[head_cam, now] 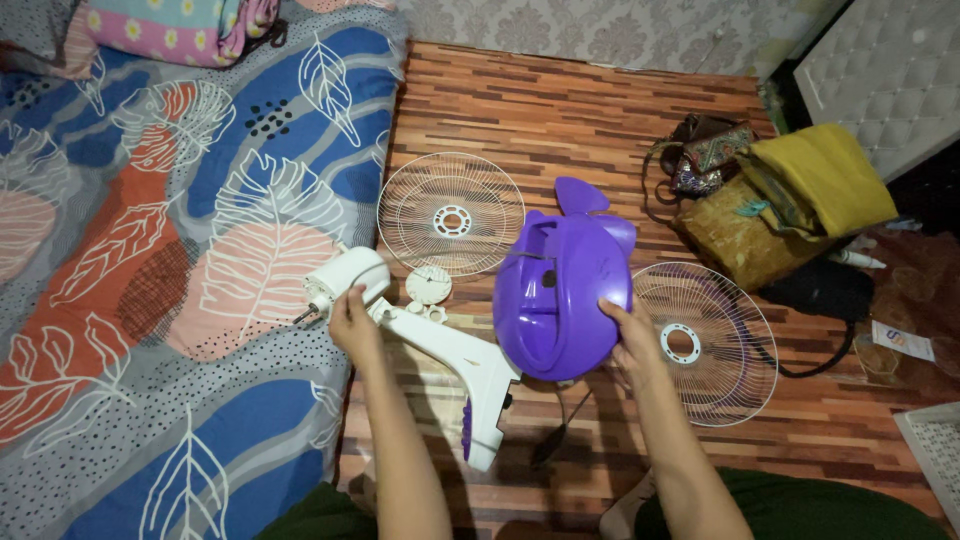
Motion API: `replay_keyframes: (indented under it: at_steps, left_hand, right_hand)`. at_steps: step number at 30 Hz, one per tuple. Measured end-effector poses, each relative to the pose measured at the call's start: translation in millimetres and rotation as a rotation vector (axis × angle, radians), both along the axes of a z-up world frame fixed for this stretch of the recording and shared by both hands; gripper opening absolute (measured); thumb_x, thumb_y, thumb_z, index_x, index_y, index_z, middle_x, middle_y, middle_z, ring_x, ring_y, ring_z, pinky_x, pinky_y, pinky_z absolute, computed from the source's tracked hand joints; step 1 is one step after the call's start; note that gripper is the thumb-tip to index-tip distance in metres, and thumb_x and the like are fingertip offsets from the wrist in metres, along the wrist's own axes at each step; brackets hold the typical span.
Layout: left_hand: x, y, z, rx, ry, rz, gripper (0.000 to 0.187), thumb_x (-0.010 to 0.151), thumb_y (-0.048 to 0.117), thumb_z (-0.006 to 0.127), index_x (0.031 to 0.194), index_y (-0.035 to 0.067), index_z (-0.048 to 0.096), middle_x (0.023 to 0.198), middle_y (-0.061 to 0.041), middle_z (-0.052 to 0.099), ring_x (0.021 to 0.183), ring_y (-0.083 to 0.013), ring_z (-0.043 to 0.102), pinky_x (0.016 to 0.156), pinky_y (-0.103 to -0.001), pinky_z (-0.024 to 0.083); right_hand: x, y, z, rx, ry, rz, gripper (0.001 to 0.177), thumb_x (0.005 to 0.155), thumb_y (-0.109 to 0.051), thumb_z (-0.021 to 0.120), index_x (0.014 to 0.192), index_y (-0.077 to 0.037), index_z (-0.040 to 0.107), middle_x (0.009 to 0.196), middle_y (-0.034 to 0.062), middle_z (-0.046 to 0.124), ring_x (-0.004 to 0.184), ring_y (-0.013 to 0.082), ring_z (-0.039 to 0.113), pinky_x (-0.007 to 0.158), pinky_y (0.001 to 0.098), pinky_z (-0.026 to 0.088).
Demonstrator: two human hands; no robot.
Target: The person disassembles a purple and white table fan on the floor. They remove the front grille, unscrew the central nut to detach the blades, and then remove the rear grille and motor housing components.
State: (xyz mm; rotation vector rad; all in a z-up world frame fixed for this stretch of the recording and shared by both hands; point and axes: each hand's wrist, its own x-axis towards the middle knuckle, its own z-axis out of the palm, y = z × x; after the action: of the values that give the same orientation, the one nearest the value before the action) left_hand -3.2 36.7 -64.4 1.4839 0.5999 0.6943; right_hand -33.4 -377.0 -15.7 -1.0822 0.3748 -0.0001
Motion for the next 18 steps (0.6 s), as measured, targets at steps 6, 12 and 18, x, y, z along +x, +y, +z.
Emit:
replay_keyframes:
  at_steps: [6,12,18]
  left_hand:
    - [-32,16,-73,0.283,0.778,-0.026,0.043,0.1,0.044,0.054,0.116,0.01,0.073,0.111,-0.022,0.072,0.101,-0.0444,0.066,0.086,-0.055,0.051]
    - [-43,-8,-96,0.454,0.897,-0.019,0.049,0.092,0.028,0.06,0.134,0.004,0.06,0.14,-0.029,0.051,0.126,-0.0482,0.047,0.097,-0.061,0.043]
    - [-10,-59,-51,0.645,0.213,-0.183,0.057,0.082,0.011,0.073,0.136,0.0,0.058,0.141,-0.029,0.048,0.134,-0.0448,0.044,0.112,-0.055,0.035]
  right_hand:
    - [-9,24,29,-0.122,0.03,0.003,0.051,0.086,0.002,0.067,0.135,0.001,0.054,0.114,0.0185,0.069,0.1,0.0277,0.073,0.081,0.0377,0.061]
    - [-18,43,53,-0.286,-0.02,0.113,0.049,0.086,0.001,0.069,0.134,0.0,0.056,0.114,0.016,0.069,0.102,0.0246,0.072,0.087,0.0369,0.06]
    - [-23,52,55,-0.346,-0.072,0.185,0.05,0.085,-0.003,0.072,0.133,-0.002,0.058,0.117,0.0108,0.07,0.106,0.0196,0.069,0.093,0.0337,0.059]
